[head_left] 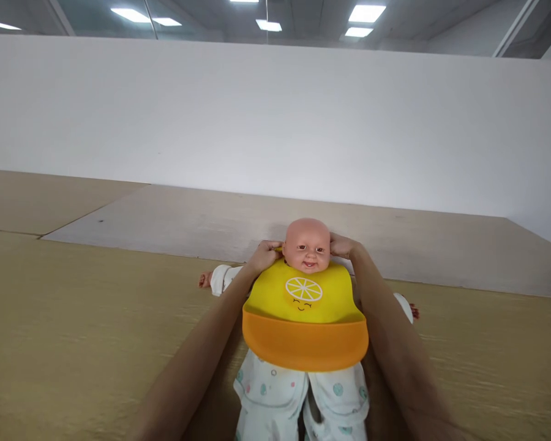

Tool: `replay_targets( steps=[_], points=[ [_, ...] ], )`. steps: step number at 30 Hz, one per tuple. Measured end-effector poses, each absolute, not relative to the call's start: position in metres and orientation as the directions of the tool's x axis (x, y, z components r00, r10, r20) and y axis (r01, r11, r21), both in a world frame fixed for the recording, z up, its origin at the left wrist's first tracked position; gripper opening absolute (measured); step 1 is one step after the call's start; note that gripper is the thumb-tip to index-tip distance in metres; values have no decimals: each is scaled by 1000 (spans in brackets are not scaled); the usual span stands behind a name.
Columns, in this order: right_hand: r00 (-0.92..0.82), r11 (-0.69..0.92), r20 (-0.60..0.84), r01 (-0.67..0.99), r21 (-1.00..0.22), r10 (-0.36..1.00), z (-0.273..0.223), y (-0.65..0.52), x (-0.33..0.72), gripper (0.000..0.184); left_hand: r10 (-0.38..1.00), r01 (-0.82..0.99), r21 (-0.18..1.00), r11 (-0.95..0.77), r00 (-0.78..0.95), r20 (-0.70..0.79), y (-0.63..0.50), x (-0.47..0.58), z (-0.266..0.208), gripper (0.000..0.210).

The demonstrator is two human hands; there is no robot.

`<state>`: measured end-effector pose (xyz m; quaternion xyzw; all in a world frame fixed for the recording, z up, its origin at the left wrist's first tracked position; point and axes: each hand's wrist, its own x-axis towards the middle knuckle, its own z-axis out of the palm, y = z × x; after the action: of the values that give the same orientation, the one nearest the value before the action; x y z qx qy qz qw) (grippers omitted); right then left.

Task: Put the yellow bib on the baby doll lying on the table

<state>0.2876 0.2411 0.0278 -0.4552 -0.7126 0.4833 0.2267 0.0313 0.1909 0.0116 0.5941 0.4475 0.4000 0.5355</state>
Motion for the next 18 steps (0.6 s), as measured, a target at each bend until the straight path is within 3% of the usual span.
replay_targets(
  steps=[5,9,13,18],
  points=[
    [-381,194,-29,531,-825,924,39,240,285,5,969,115,992,-50,247,20,192,31,11,29],
    [-354,200,-12,557,-806,935,47,236,281,27,978,116,993,-26,210,1,196,30,8,29],
    [-370,212,-12,557,-803,929,48,232,282,14,986,113,993,-19,165,0,198,31,9,24],
    [-410,278,-11,639,-717,912,45,232,286,28,983,111,994,12,181,-32,197,33,12,19]
  ],
)
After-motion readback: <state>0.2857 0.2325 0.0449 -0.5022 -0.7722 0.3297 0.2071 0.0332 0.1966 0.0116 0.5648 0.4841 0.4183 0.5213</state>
